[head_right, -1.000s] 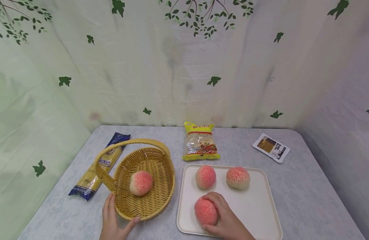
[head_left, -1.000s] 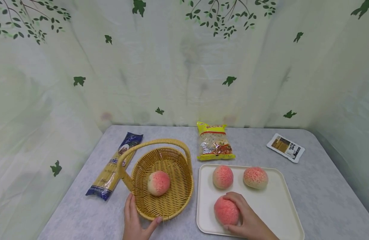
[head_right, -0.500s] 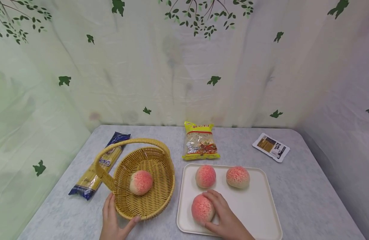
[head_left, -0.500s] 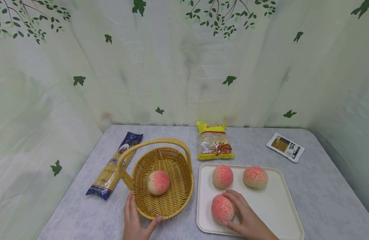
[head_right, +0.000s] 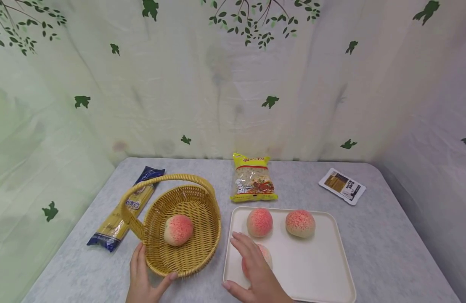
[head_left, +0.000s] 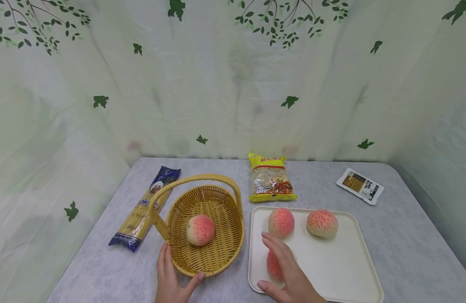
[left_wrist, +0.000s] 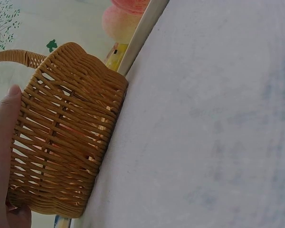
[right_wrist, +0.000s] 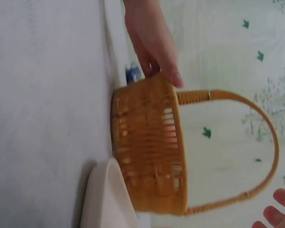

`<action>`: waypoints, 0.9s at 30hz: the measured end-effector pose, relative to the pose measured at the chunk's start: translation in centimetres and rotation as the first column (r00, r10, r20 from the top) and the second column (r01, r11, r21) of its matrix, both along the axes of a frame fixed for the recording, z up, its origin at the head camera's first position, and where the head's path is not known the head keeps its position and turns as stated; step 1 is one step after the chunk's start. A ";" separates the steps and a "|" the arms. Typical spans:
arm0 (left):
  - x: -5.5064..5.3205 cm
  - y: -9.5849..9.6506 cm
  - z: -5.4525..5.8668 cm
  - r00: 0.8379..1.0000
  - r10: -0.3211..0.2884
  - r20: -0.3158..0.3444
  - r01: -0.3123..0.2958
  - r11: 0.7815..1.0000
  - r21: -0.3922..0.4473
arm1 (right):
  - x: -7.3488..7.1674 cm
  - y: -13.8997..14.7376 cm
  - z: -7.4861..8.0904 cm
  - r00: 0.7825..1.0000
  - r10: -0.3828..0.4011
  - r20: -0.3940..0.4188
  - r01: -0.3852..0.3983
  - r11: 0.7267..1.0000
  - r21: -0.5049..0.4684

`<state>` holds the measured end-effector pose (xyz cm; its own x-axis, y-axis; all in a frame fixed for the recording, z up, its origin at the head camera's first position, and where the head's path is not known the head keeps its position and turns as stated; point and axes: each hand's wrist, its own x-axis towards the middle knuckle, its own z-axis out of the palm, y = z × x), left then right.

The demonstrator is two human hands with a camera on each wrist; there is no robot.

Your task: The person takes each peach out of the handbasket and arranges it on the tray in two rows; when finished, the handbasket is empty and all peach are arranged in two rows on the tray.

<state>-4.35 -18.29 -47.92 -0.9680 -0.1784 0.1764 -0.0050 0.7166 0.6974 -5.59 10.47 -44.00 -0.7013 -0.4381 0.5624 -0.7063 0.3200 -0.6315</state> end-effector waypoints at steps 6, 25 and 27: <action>-0.1 0.0 0.0 1.000 -0.006 -0.023 0.006 1.000 0.000 | -1.4 -3.7 -0.1 0.996 0.050 0.074 -0.052 0.998 0.026; 0.0 0.0 0.2 1.000 0.006 0.011 -0.006 1.000 0.012 | -5.2 -9.6 -0.9 0.959 0.032 0.281 -0.043 0.999 0.033; 0.0 0.0 0.1 1.000 0.003 -0.002 -0.003 1.000 0.013 | -5.6 -9.9 -0.9 0.959 0.030 0.281 -0.041 0.999 0.032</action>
<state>-4.32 -18.29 -47.80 -0.9671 -0.1837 0.1760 -0.0056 0.7072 0.7070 -11.15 0.60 -44.94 -0.8122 -0.4825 0.3279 -0.5136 0.3249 -0.7941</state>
